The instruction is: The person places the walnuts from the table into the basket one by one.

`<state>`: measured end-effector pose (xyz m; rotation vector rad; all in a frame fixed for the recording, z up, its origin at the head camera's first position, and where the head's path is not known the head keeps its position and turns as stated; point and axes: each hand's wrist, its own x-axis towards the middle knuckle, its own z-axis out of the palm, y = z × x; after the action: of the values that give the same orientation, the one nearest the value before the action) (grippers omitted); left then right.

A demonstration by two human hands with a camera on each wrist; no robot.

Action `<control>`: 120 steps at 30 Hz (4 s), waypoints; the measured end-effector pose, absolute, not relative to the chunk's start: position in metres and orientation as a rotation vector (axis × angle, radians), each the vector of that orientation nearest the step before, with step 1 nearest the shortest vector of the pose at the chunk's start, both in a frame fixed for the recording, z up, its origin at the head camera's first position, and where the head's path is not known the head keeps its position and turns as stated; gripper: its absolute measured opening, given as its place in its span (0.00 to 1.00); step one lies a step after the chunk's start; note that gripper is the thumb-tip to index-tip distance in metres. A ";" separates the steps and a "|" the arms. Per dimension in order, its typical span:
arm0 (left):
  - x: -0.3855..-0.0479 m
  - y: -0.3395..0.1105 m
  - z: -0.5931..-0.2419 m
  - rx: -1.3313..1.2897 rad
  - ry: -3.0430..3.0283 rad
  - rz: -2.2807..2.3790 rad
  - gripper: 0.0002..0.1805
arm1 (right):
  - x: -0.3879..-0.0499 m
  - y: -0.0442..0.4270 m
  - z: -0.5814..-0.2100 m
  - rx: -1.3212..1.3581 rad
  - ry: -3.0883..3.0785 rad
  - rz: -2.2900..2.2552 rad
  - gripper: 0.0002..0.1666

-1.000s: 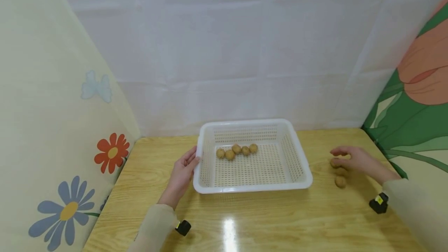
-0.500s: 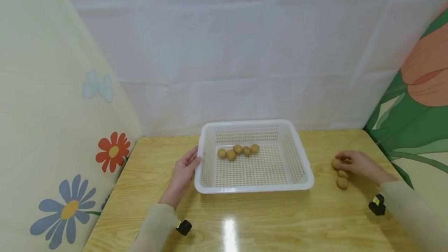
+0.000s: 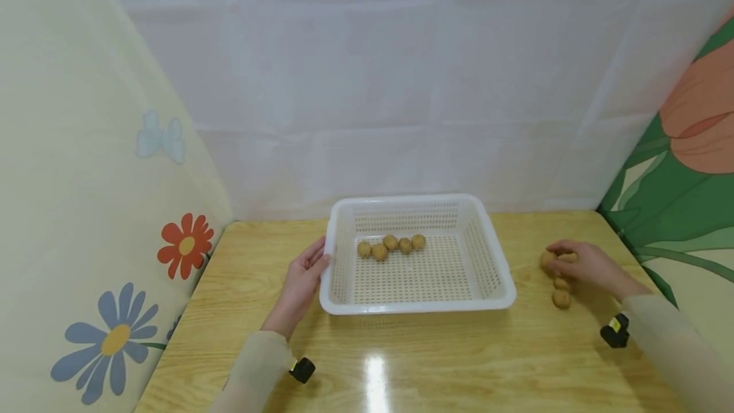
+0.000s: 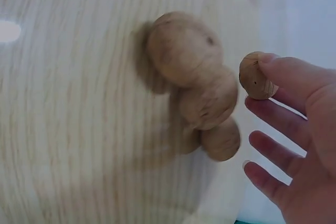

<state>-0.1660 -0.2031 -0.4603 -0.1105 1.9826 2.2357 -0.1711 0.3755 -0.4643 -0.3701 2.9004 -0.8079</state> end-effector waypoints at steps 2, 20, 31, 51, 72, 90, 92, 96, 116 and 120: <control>-0.166 -0.203 -0.460 -0.109 1.984 2.239 0.30 | -0.171 0.373 -0.459 -0.360 2.905 -0.805 0.25; -0.166 -0.203 -0.460 -0.110 2.004 2.228 0.30 | -0.169 0.333 -0.418 -0.444 2.916 -0.845 0.28; -0.165 -0.202 -0.458 -0.134 1.995 2.219 0.30 | -0.172 0.303 -0.388 -0.548 2.901 -0.845 0.27; -0.166 -0.205 -0.458 -0.135 2.006 2.213 0.30 | -0.210 0.222 -0.368 -0.765 2.787 -0.803 0.27; -0.166 -0.203 -0.457 -0.160 1.992 2.229 0.30 | -0.250 0.134 -0.401 -1.071 2.607 -0.840 0.21; -0.163 -0.204 -0.461 -0.114 2.000 2.255 0.30 | -0.256 0.064 -0.445 -1.146 2.453 -0.734 0.21; -0.163 -0.204 -0.461 -0.115 1.999 2.256 0.30 | -0.255 0.057 -0.448 -1.147 2.451 -0.696 0.23; -0.162 -0.204 -0.462 -0.117 1.996 2.258 0.30 | -0.255 0.046 -0.451 -1.160 2.429 -0.634 0.26; -0.161 -0.201 -0.461 -0.107 2.013 2.242 0.29 | -0.258 0.053 -0.441 -1.143 2.420 -0.610 0.21; -0.161 -0.201 -0.461 -0.120 2.016 2.246 0.29 | -0.260 0.071 -0.425 -1.157 2.424 -0.653 0.18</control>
<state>-0.1612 -0.2015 -0.4613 -0.1196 2.0155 2.2464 -0.2602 0.0712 -0.4252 -1.1572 2.4236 -0.6529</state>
